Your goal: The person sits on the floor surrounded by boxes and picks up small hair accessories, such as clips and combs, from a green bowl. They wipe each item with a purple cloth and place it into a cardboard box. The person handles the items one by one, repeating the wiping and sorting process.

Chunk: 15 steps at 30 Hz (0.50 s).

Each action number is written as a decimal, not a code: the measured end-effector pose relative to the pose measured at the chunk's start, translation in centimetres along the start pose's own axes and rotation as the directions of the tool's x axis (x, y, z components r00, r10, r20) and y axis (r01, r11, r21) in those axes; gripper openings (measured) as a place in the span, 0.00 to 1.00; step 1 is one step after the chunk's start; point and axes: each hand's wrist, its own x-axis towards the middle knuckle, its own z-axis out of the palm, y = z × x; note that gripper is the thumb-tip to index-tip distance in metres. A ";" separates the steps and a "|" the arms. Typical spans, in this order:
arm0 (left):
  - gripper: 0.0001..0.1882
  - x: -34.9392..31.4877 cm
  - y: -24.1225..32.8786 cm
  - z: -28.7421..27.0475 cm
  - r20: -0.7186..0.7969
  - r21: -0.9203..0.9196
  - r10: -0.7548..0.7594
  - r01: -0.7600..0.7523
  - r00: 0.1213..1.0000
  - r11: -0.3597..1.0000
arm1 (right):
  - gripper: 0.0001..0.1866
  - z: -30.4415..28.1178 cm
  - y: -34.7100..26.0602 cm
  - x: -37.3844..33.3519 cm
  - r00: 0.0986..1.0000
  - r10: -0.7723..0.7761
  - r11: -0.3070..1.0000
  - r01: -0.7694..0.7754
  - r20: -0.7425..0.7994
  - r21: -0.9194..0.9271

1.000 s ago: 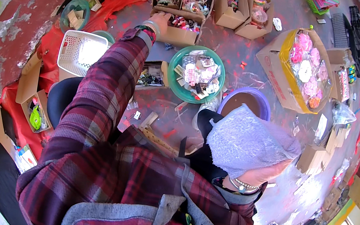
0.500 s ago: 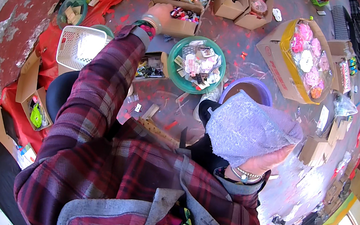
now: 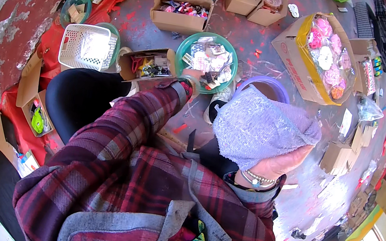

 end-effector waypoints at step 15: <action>0.03 2.6 4.2 -0.3 0.140 -0.255 -0.061 0.096 0.988 0.962 | 0.21 0.2 -0.6 -0.3 0.951 0.196 0.925 -0.260 0.238 0.276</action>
